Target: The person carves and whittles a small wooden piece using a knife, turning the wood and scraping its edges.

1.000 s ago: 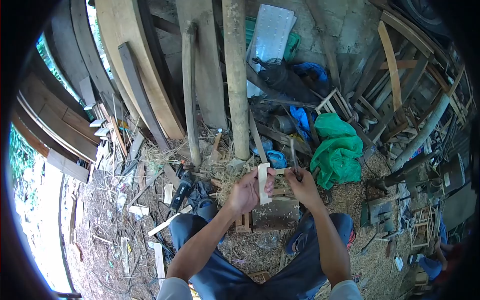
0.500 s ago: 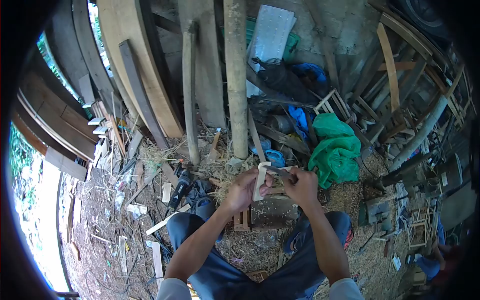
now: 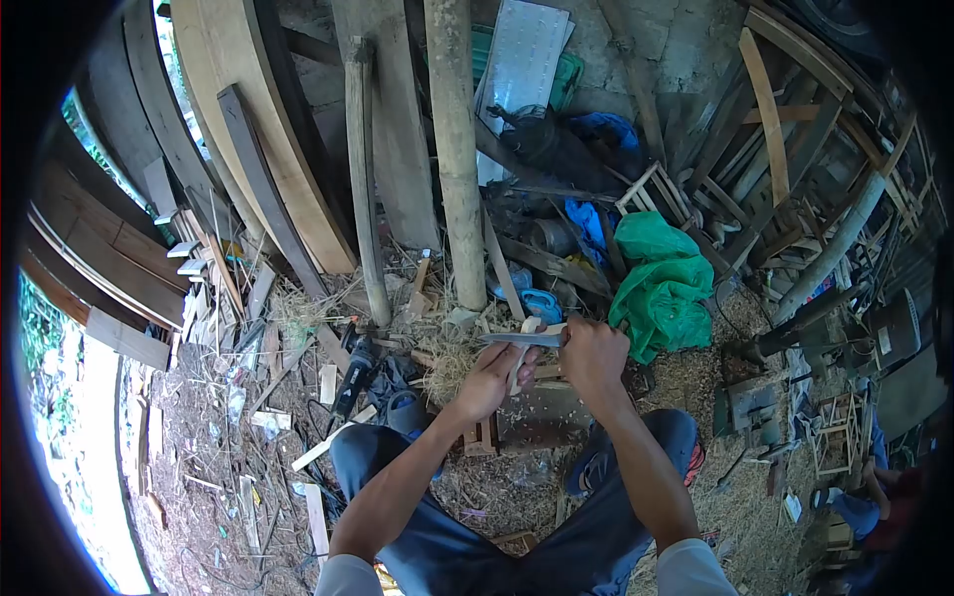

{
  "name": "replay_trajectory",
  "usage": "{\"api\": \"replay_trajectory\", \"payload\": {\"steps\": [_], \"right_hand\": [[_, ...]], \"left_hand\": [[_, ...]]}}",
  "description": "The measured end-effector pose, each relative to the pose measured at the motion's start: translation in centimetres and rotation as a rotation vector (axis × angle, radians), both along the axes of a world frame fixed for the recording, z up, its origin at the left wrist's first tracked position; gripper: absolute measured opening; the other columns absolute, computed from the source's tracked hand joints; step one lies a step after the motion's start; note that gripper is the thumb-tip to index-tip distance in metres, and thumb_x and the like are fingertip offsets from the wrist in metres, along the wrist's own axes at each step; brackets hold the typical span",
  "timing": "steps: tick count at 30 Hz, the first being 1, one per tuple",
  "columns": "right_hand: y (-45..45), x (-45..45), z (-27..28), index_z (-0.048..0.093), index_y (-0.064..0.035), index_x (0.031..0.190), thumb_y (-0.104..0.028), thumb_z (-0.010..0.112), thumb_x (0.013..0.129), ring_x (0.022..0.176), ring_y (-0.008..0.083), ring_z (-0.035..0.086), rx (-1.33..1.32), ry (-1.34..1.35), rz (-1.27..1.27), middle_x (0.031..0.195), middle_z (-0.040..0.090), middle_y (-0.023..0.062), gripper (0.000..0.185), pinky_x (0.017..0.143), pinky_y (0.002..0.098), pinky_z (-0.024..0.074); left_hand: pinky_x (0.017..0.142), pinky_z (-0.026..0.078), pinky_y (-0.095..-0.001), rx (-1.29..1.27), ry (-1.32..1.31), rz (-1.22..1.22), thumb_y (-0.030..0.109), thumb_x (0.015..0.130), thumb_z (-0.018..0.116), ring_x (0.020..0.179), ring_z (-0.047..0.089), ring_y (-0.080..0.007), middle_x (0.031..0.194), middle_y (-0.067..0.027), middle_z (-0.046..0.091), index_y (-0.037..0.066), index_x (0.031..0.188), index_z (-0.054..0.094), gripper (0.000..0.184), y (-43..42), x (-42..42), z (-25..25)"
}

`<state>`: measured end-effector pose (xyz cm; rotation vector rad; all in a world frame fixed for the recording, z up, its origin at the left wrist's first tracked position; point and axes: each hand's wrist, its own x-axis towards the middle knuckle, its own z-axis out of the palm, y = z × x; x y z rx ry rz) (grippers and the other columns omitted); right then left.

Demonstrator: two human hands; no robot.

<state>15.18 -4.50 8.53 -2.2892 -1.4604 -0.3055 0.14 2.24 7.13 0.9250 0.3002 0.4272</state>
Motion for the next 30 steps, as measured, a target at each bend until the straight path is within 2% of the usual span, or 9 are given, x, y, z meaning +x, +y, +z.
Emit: {"api": "replay_trajectory", "payload": {"steps": [2, 5, 7, 10, 13, 14, 16, 22, 30], "right_hand": [[0.1, 0.2, -0.3, 0.061, -0.0064, 0.067, -0.01, 0.063, 0.063, 0.057, 0.0307, 0.063, -0.004, 0.008, -0.009, 0.06, 0.061, 0.0145, 0.006, 0.053, 0.0386, 0.0493], [-0.3, 0.6, -0.2, 0.061, -0.0072, 0.067, -0.01, 0.065, 0.061, 0.057, 0.0301, 0.062, -0.011, 0.065, 0.052, 0.059, 0.061, 0.0136, 0.008, 0.053, 0.0386, 0.0488], [-0.6, 0.6, -0.3, 0.061, -0.0078, 0.067, -0.01, 0.066, 0.06, 0.056, 0.0295, 0.062, -0.016, 0.117, 0.127, 0.058, 0.06, 0.0129, 0.009, 0.053, 0.0386, 0.0485], [-0.9, 0.4, -0.5, 0.06, -0.0091, 0.066, -0.01, 0.068, 0.059, 0.054, 0.0288, 0.061, 0.075, 0.175, 0.092, 0.056, 0.059, 0.011, 0.011, 0.052, 0.0384, 0.0473], [-1.0, -0.1, 0.0, 0.057, -0.009, 0.064, -0.01, 0.068, 0.06, 0.055, 0.0281, 0.06, 0.105, 0.114, 0.11, 0.056, 0.058, 0.0098, 0.011, 0.051, 0.0386, 0.0465], [-1.0, -0.4, 0.2, 0.057, -0.0087, 0.063, -0.009, 0.068, 0.06, 0.056, 0.0278, 0.06, 0.101, 0.098, 0.145, 0.058, 0.058, 0.0095, 0.012, 0.052, 0.0388, 0.0466], [-1.0, -0.7, 0.5, 0.056, -0.0084, 0.063, -0.009, 0.067, 0.061, 0.057, 0.0275, 0.06, 0.097, 0.085, 0.178, 0.059, 0.058, 0.0091, 0.012, 0.052, 0.039, 0.0466], [-0.7, -0.8, 0.3, 0.056, -0.007, 0.066, -0.01, 0.066, 0.063, 0.059, 0.027, 0.061, 0.073, 0.059, 0.191, 0.062, 0.059, 0.0092, 0.011, 0.053, 0.0387, 0.0474], [0.1, 0.8, -0.5, 0.06, -0.0102, 0.063, -0.011, 0.061, 0.065, 0.055, 0.0314, 0.062, 0.047, 0.096, 0.088, 0.058, 0.06, 0.0144, 0.003, 0.052, 0.0409, 0.0478]], "left_hand": [[0.061, 0.035, -0.0228, -0.055, -0.001, 0.013, 0.025, 0.099, 0.034, 0.064, 0.036, -0.008, 0.083, 0.0012, 0.042, 0.002, 0.126, 0.043, 0.037, 0.0, 0.0, 0.0], [0.065, 0.035, -0.024, 0.103, 0.084, 0.057, 0.02, 0.097, 0.039, 0.07, 0.037, -0.0096, 0.083, 0.0006, 0.041, 0.001, 0.128, 0.04, 0.037, -0.2, -0.1, -0.5], [0.066, 0.038, -0.0248, 0.547, 0.272, 0.253, 0.019, 0.096, 0.041, 0.071, 0.041, -0.0092, 0.082, -0.0007, 0.046, 0.001, 0.125, 0.044, 0.034, -0.2, -0.2, -1.1], [0.066, 0.041, -0.0286, 0.659, 0.395, 0.207, 0.017, 0.094, 0.043, 0.072, 0.047, -0.0142, 0.078, -0.0059, 0.049, 0.0, 0.123, 0.044, 0.033, 0.2, -0.7, -1.4], [0.066, 0.042, -0.0299, 0.723, 0.376, 0.242, 0.019, 0.094, 0.046, 0.07, 0.049, -0.017, 0.078, -0.0097, 0.051, 0.0, 0.12, 0.046, 0.033, -0.5, -0.6, -0.5], [0.066, 0.042, -0.0299, 0.723, 0.376, 0.236, 0.019, 0.094, 0.046, 0.07, 0.049, -0.017, 0.078, -0.0097, 0.051, 0.0, 0.12, 0.046, 0.033, -0.6, -0.5, -0.8], [0.064, 0.039, -0.0256, 0.91, 0.336, 0.35, 0.018, 0.093, 0.048, 0.07, 0.043, -0.0104, 0.077, -0.0022, 0.049, -0.003, 0.112, 0.049, 0.028, -0.8, -0.3, -1.0], [0.057, 0.037, -0.0276, 0.977, 0.349, 0.349, 0.019, 0.092, 0.05, 0.064, 0.042, -0.0112, 0.071, -0.0037, 0.047, -0.002, 0.111, 0.051, 0.028, -0.9, -0.7, 0.3], [0.057, 0.038, -0.0293, 0.931, 0.471, 0.263, 0.025, 0.093, 0.049, 0.061, 0.043, -0.0132, 0.069, -0.0051, 0.049, 0.002, 0.111, 0.055, 0.03, -1.1, -0.3, 0.9]]}}
